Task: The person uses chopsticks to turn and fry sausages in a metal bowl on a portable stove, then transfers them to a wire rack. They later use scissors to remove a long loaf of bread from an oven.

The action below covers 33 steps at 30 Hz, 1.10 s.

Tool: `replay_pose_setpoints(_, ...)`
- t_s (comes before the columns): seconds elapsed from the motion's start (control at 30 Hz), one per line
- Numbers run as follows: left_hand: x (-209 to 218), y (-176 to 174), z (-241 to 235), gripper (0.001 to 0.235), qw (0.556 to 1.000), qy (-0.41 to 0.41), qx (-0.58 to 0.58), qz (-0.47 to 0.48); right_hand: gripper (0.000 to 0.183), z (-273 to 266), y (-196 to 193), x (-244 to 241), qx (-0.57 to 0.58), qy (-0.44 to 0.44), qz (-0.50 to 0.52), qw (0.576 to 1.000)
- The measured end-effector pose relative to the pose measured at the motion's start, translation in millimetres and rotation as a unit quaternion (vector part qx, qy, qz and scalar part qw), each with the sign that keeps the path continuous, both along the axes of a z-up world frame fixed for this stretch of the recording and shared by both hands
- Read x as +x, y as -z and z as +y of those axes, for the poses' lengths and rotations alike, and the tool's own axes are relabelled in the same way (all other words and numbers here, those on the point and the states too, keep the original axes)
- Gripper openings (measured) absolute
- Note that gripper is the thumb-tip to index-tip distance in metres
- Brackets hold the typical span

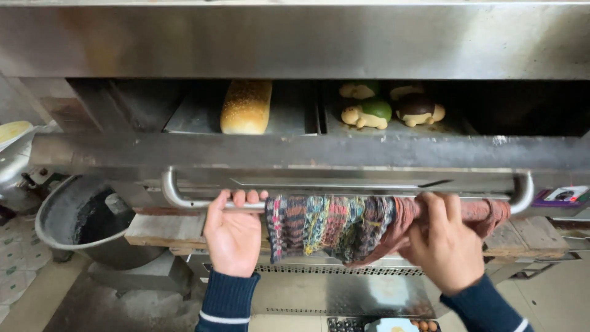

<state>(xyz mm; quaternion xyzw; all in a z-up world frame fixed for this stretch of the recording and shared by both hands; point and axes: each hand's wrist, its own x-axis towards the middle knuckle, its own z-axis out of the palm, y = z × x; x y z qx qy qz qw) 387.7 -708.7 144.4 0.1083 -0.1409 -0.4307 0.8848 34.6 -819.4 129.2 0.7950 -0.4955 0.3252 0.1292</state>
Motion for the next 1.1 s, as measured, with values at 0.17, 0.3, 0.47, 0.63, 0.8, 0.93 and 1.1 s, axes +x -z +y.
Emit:
replay_pose_setpoints(0.17,16,-27,-33,0.021,0.999,0.005,-0.037,-0.040,0.059,-18,-60,3,0.063,0.016,0.034,0.997)
replay_pose_setpoints(0.3,34,-36,-66,0.017,1.000,0.016,-0.004,-0.023,0.064,-58,-77,10,0.126,0.069,0.058,0.988)
replay_pose_setpoints(0.47,47,-48,-91,0.016,0.999,0.009,0.005,-0.046,0.062,-85,-89,22,0.114,0.043,0.051,0.991)
replay_pose_setpoints(0.63,48,-58,-97,0.016,0.998,0.003,0.019,-0.064,0.064,-87,-101,33,0.135,0.038,0.036,0.989)
replay_pose_setpoints(0.8,51,-60,-102,0.014,0.996,-0.008,0.022,-0.081,0.064,-88,-106,41,0.125,0.033,0.025,0.991)
replay_pose_setpoints(0.93,51,-62,-105,0.014,0.995,-0.024,0.031,-0.087,0.061,-87,-112,41,0.132,0.025,0.024,0.991)
replay_pose_setpoints(1.1,57,-66,-105,0.015,0.993,-0.042,0.053,-0.100,0.061,-85,-114,40,0.128,0.024,0.027,0.991)
